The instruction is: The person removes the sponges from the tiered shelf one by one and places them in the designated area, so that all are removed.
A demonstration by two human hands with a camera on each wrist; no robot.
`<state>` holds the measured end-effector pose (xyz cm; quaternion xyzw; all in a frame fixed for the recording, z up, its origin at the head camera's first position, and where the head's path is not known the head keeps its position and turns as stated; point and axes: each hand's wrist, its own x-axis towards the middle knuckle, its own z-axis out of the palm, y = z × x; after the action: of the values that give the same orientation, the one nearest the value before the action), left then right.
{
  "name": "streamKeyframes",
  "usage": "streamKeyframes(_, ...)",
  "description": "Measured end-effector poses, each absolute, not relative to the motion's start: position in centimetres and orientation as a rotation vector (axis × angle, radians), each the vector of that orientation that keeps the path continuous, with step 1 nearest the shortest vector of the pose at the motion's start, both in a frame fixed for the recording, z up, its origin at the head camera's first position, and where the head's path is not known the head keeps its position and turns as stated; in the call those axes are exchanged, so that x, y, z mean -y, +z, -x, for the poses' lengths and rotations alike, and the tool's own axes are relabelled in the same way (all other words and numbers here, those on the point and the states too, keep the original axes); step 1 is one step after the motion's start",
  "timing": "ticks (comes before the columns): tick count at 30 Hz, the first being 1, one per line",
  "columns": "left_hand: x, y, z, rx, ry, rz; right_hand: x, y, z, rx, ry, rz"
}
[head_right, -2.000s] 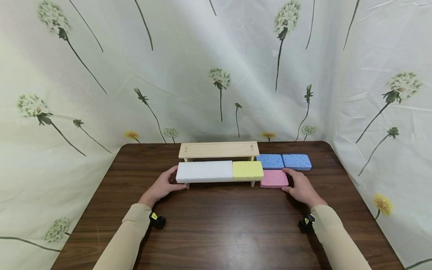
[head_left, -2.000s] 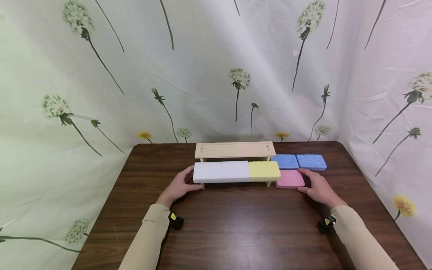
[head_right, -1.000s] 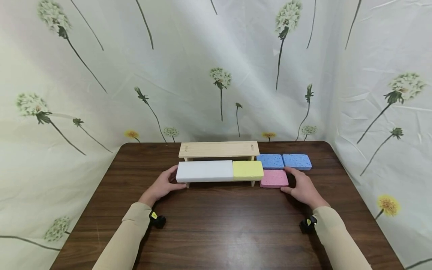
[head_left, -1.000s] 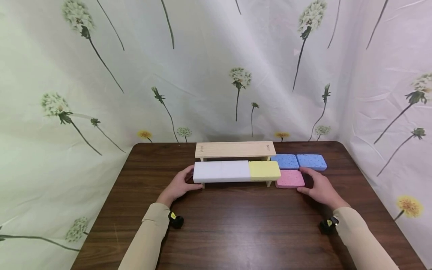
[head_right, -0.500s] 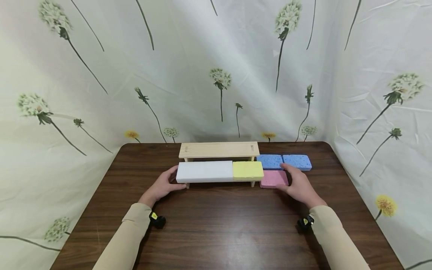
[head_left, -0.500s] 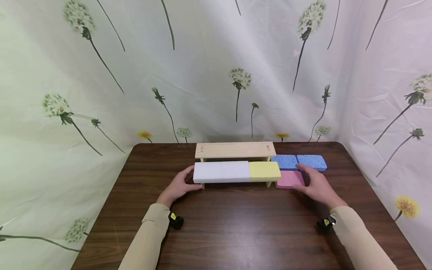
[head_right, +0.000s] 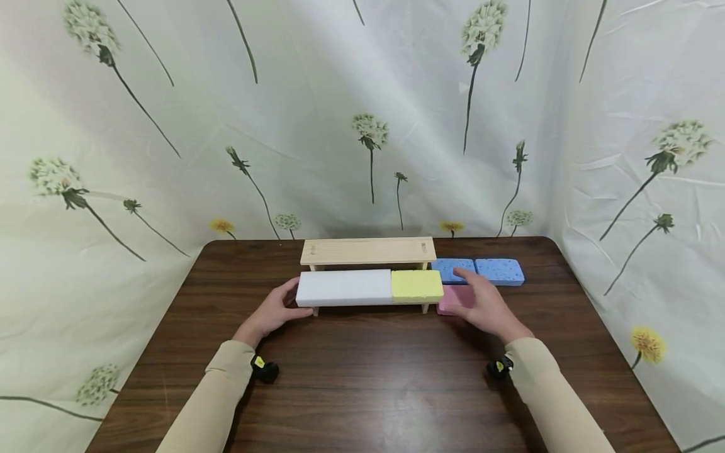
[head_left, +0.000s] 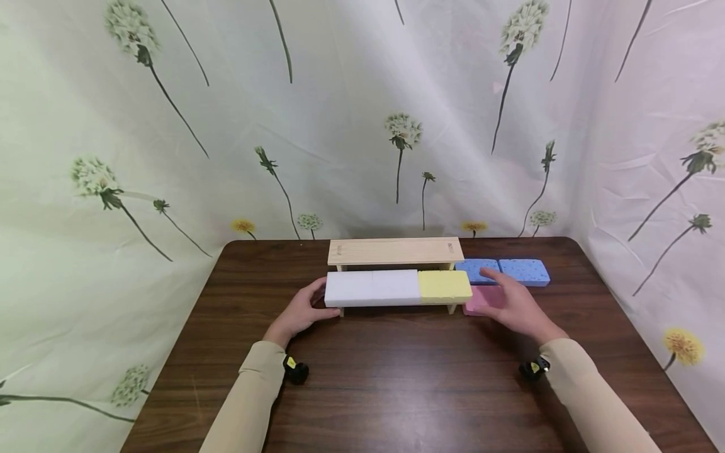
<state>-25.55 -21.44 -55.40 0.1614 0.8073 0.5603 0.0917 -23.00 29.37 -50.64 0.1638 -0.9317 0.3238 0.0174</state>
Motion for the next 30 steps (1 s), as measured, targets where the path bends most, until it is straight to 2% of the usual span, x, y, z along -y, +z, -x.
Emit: streamKeyframes(30, 21.4, -55.4, 25.5, -2.395, 1.679, -0.484, -26.5, -50.7, 24.1, 2.909, 1.084, -0.626)
